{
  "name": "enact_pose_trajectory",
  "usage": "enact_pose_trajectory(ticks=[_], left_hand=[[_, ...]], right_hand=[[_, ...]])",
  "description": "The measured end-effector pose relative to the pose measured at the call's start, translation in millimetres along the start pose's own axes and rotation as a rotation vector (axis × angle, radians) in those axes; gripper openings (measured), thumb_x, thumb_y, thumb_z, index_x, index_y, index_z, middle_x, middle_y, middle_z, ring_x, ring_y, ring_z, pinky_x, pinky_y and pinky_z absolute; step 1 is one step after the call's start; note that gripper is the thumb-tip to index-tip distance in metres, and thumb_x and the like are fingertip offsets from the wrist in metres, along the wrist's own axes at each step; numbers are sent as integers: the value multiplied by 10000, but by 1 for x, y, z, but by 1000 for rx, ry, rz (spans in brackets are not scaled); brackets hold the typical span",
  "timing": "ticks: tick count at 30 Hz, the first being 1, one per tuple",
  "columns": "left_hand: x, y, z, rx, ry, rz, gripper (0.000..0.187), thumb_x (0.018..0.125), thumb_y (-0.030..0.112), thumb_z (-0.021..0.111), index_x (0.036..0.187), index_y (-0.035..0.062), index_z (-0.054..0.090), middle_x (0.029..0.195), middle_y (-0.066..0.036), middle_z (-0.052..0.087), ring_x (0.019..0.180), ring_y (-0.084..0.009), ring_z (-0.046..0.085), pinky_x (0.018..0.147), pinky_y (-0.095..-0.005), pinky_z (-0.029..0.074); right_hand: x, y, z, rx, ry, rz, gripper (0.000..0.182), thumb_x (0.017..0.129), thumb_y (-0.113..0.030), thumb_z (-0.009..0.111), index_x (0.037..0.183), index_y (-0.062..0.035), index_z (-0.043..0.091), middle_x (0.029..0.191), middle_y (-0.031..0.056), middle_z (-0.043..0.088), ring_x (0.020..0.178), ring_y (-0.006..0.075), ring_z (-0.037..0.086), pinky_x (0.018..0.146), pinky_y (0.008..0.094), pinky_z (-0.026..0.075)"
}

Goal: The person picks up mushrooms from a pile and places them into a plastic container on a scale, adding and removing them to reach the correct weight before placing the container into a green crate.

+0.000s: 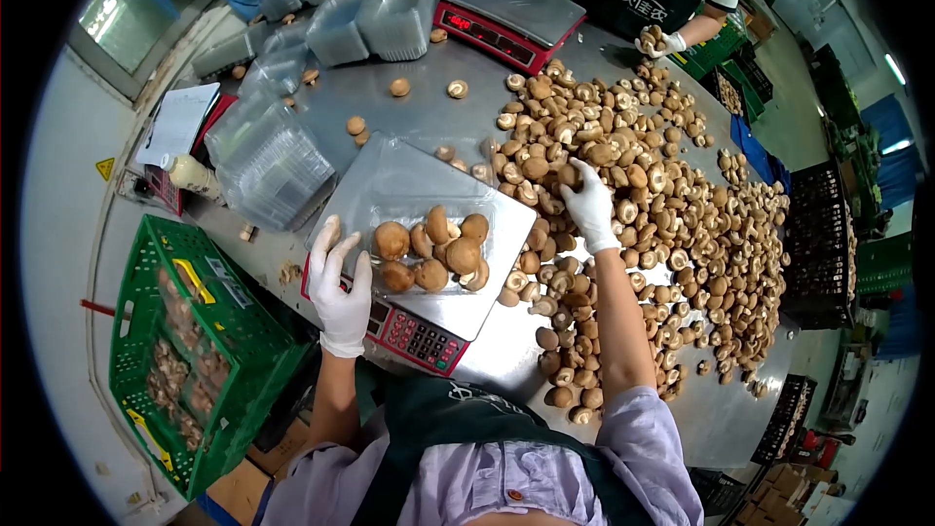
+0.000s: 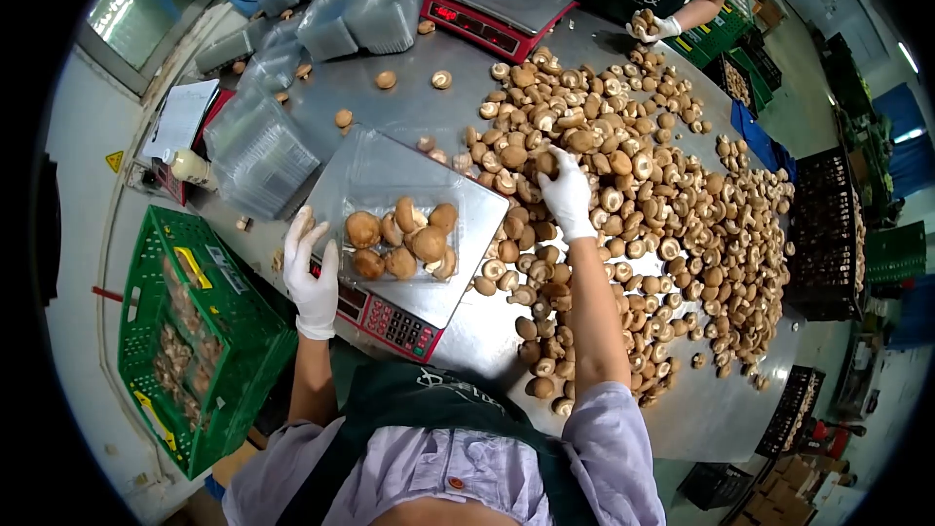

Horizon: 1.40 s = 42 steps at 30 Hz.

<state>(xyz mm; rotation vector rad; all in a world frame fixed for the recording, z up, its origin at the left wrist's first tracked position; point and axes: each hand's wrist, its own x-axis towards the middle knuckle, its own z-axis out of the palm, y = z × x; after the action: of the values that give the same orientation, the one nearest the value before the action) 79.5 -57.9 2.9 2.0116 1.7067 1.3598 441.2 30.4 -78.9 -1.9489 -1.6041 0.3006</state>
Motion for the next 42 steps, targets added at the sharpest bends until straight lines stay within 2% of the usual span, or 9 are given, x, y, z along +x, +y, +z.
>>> enact_pose_trajectory(ticks=[4, 15, 20, 23, 26, 28, 34, 40, 42], left_hand=[[1, -1, 4, -6, 4, 19, 228, 757, -32, 618, 985, -20, 628, 1246, -141, 504, 1121, -285, 525, 933, -360, 440], [8, 2, 10, 5, -13, 58, 232, 756, -24, 622, 987, -7, 631, 1247, -136, 500, 1120, -287, 526, 932, -356, 445], [5, 0, 1, 15, 18, 38, 245, 743, -50, 619, 984, -12, 629, 1236, -136, 508, 1119, -285, 526, 932, -358, 445], [2, -2, -4, 24, 33, 25, 248, 741, -57, 617, 984, -11, 629, 1230, -137, 511, 1118, -285, 528, 931, -358, 445], [1, -2, -6, 11, 47, 20, 242, 745, -51, 617, 982, -6, 630, 1225, -140, 514, 1117, -288, 528, 930, -358, 445], [-1, 3, -6, -6, 49, 19, 237, 748, -44, 617, 981, -4, 631, 1223, -141, 516, 1116, -290, 528, 930, -357, 445], [-11, 49, 11, -308, -145, 88, 253, 741, -49, 598, 991, -22, 619, 1188, -164, 553, 1087, -283, 559, 919, -339, 447], [-46, 95, 45, -525, -442, 163, 515, 706, 44, 721, 1190, 29, 546, 1217, -132, 534, 1047, -247, 580, 858, -302, 498], [-61, 97, 58, -661, -542, 6, 616, 713, 97, 751, 1266, 51, 482, 1242, -120, 513, 1023, -194, 579, 786, -271, 526]], right_hand=[[-28, 4, -30, 512, -54, 328, 440, 797, -79, 648, 1226, -125, 558, 1122, 125, 627, 976, 182, 612, 858, 294, 475], [-36, -9, -1, -368, -105, -110, 382, 636, -211, 777, 982, -91, 666, 1285, 167, 486, 1058, 306, 534, 816, 373, 500], [-23, -28, 21, -553, -258, 18, 353, 685, -243, 725, 973, -65, 627, 1132, 142, 575, 1014, 307, 559, 763, 402, 508], [-20, -18, 16, -361, -191, 22, 241, 696, -223, 689, 839, -35, 642, 902, 155, 632, 848, 316, 612, 723, 412, 499], [-29, -21, -3, -108, -125, 70, 345, 691, -233, 722, 972, -39, 676, 827, 160, 671, 760, 289, 652, 713, 349, 518], [-40, -16, -22, 265, -142, 292, 353, 730, -209, 716, 1008, 2, 665, 803, 118, 689, 715, 142, 651, 679, 264, 506], [-105, 29, -52, 1549, -276, 517, 290, 879, -192, 579, 1114, -29, 530, 899, 67, 617, 749, 155, 601, 611, 258, 516], [-168, 1, -54, 2048, -474, 509, 444, 875, -252, 580, 1221, -4, 453, 1089, 157, 584, 870, 252, 631, 715, 344, 562], [-174, -53, -65, 1794, -336, 540, 494, 792, -288, 670, 1124, 38, 503, 965, 124, 601, 738, 174, 627, 590, 231, 531]])
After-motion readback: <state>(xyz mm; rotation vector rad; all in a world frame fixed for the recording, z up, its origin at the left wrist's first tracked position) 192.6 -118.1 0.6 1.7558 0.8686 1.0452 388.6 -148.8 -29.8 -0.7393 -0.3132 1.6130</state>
